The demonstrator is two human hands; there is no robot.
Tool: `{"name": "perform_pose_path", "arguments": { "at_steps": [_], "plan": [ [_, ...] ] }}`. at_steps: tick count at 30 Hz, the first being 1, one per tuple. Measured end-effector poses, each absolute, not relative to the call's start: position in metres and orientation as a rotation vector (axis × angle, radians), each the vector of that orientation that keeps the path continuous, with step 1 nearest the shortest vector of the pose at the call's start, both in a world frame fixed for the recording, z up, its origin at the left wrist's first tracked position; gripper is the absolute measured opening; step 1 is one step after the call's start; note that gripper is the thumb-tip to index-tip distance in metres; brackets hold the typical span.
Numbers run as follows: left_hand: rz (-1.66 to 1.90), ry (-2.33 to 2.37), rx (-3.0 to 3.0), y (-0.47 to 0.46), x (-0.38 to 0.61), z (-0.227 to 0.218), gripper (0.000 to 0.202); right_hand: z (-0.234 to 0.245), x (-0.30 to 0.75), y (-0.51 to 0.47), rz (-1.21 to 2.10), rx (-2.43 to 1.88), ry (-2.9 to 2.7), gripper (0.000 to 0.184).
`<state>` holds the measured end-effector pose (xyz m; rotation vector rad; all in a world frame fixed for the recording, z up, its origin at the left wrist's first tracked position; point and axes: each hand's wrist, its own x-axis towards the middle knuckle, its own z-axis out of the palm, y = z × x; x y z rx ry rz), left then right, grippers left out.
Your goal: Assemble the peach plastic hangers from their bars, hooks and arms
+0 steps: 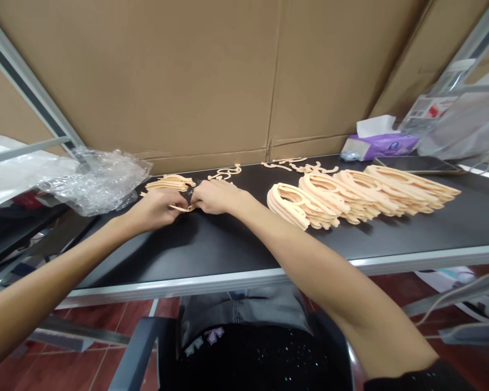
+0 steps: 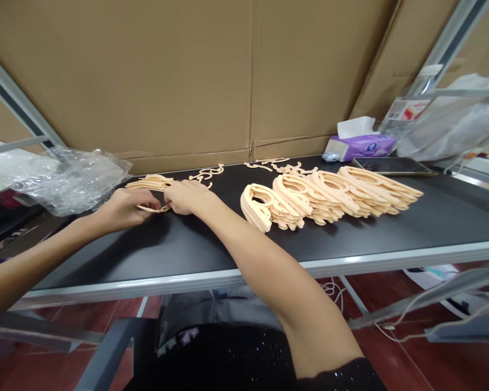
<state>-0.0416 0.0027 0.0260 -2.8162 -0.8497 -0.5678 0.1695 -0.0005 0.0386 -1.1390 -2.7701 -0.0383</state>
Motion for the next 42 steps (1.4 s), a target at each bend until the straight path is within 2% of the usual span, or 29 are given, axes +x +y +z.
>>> {"name": "perform_pose_path", "arguments": {
  "at_steps": [6,12,24,42],
  "plan": [
    [-0.720,-0.933,-2.743,0.003,-0.045,0.017,0.019,0.039,0.166,-0.002,0.039,-1.120,-2.770,0.031],
    [-0.640,-0.963,-2.756,0.005,-0.047,0.024,0.019,0.043,0.160,-0.006,-0.017,-1.185,-2.734,0.028],
    [-0.746,-0.885,-2.820,-0.003,-0.045,0.026,0.017,0.042,0.165,-0.004,-0.033,-1.209,-2.735,0.026],
    [-0.431,-0.840,-2.933,0.016,-0.040,0.039,0.019,0.042,0.168,-0.005,-0.038,-1.188,-2.779,0.029]
  ]
}}
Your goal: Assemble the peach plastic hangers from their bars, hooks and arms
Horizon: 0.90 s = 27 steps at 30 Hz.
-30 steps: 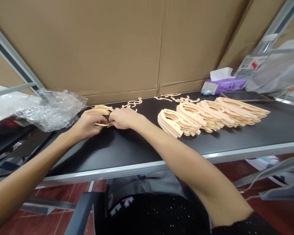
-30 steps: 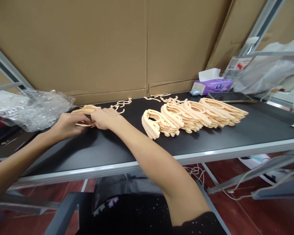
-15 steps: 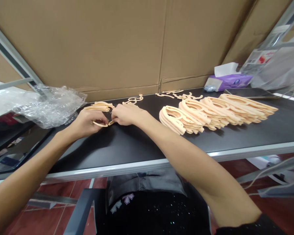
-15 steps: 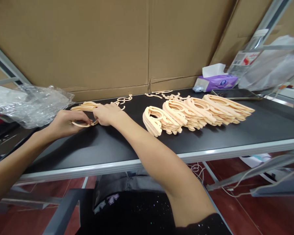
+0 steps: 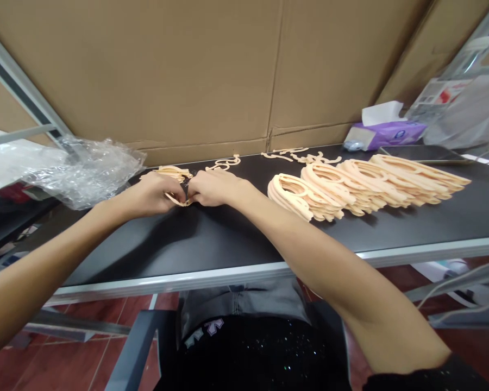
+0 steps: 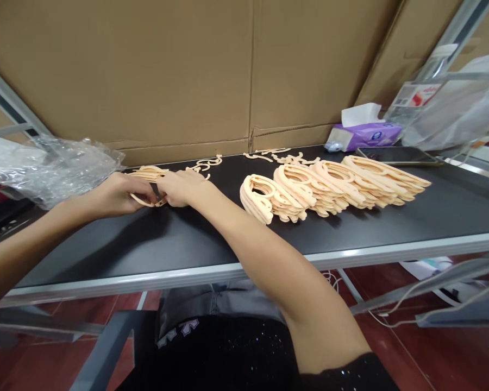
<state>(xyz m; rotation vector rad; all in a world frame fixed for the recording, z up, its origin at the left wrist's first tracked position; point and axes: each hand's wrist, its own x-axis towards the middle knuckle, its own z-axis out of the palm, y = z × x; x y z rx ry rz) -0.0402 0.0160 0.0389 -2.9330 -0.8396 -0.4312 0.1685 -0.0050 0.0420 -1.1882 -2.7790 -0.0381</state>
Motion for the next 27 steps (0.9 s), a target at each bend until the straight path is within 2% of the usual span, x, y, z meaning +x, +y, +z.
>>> {"name": "perform_pose_path", "arguments": {
  "at_steps": [4,20,27],
  "plan": [
    [-0.386,-0.887,-2.927,0.016,-0.040,0.039,0.018,0.042,0.169,-0.004,-0.003,-1.186,-2.775,0.031],
    [-0.716,-0.909,-2.740,-0.003,-0.037,0.023,0.024,0.037,0.169,0.003,0.064,-1.108,-2.767,0.028],
    [-0.735,-1.115,-2.663,-0.004,-0.035,0.020,0.026,0.036,0.169,0.002,0.091,-1.102,-2.729,0.031]
  ]
}}
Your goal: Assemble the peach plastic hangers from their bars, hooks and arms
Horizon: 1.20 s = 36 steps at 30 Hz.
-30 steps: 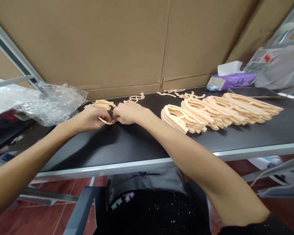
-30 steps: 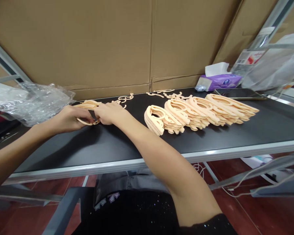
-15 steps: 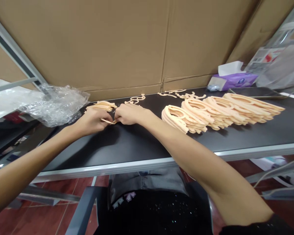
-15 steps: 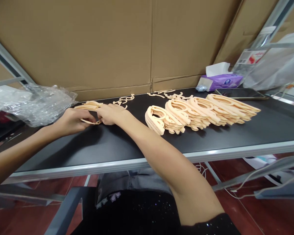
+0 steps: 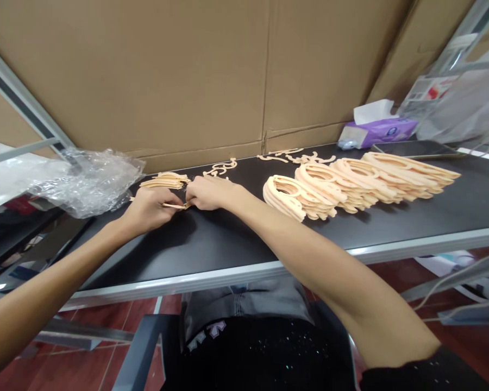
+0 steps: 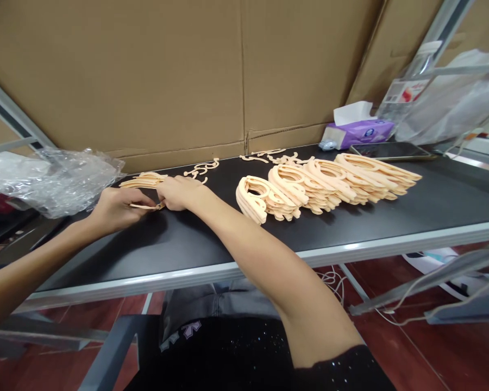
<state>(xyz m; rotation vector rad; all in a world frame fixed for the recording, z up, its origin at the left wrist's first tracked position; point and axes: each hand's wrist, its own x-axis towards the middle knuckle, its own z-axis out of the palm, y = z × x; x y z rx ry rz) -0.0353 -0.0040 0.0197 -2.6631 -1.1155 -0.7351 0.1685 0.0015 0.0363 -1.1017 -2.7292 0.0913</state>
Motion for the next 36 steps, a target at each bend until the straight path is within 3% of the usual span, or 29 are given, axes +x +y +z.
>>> {"name": "perform_pose_path", "arguments": {
  "at_steps": [18,26,36],
  "plan": [
    [-0.897,-1.333,-2.509,-0.006,-0.029,0.014,0.019,0.033,0.167,0.008,0.129,-1.127,-2.661,0.027],
    [-0.986,-1.471,-2.454,-0.012,-0.033,0.011,0.022,0.029,0.169,0.021,0.305,-1.015,-2.630,0.023],
    [-1.420,-1.650,-2.562,-0.012,-0.040,0.016,0.023,0.030,0.171,0.021,0.472,-0.898,-2.589,0.029]
  ]
}}
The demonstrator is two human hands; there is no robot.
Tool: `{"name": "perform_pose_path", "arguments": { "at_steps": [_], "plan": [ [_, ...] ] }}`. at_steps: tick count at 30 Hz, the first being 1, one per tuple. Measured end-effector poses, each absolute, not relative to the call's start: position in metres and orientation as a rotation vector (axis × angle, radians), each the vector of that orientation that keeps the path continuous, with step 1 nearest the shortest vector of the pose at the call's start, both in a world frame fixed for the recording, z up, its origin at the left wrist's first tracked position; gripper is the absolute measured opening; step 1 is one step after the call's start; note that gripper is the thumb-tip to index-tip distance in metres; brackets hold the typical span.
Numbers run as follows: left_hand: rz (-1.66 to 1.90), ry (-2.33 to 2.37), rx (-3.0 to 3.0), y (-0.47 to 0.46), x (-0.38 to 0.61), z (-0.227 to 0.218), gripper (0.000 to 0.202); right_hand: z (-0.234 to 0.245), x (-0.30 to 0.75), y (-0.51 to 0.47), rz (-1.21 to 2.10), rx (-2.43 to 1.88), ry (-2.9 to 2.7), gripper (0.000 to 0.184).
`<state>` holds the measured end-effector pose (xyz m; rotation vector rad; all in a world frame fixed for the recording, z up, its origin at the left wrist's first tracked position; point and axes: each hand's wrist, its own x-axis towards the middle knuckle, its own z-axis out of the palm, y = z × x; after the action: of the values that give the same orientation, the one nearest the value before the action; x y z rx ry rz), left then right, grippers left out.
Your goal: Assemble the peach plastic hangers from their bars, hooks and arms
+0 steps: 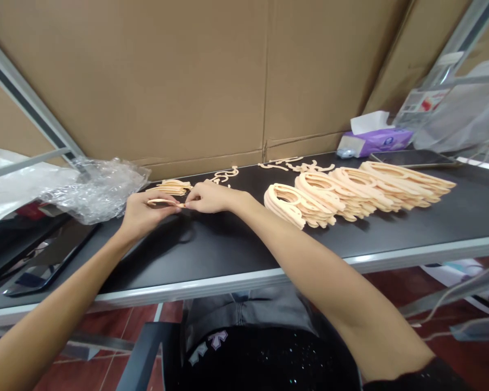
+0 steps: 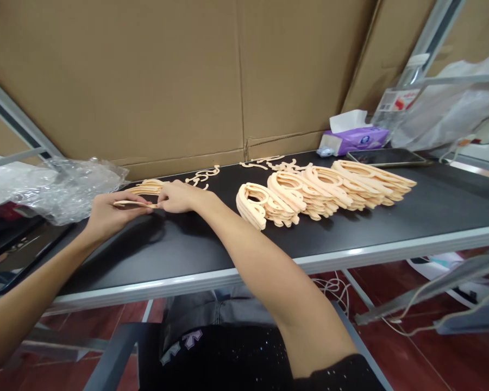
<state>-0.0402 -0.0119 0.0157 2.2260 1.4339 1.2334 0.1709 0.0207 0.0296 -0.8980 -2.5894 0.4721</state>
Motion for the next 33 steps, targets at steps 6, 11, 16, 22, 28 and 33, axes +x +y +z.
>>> {"name": "perform_pose_path", "arguments": {
  "at_steps": [6,11,16,22,28,33],
  "plan": [
    [1.296,1.344,2.106,-0.010,-0.042,0.017,0.024,0.031,0.169,0.014,0.346,-0.979,-2.546,0.026],
    [1.393,1.281,1.951,-0.006,-0.046,0.013,0.039,0.031,0.166,0.010,0.294,-0.982,-2.450,0.029],
    [1.346,1.316,2.043,-0.002,-0.047,0.010,0.045,0.028,0.163,0.011,0.393,-0.971,-2.276,0.034],
    [1.381,1.277,2.135,0.000,-0.047,0.005,0.042,0.023,0.160,0.015,0.427,-0.997,-2.238,0.036],
    [1.272,1.301,2.214,-0.003,-0.046,0.005,0.035,0.016,0.158,0.022,0.681,-0.923,-2.200,0.033],
    [1.189,1.333,2.287,-0.002,-0.046,0.002,0.033,0.018,0.158,0.023,0.623,-0.995,-2.259,0.041]
  ]
}}
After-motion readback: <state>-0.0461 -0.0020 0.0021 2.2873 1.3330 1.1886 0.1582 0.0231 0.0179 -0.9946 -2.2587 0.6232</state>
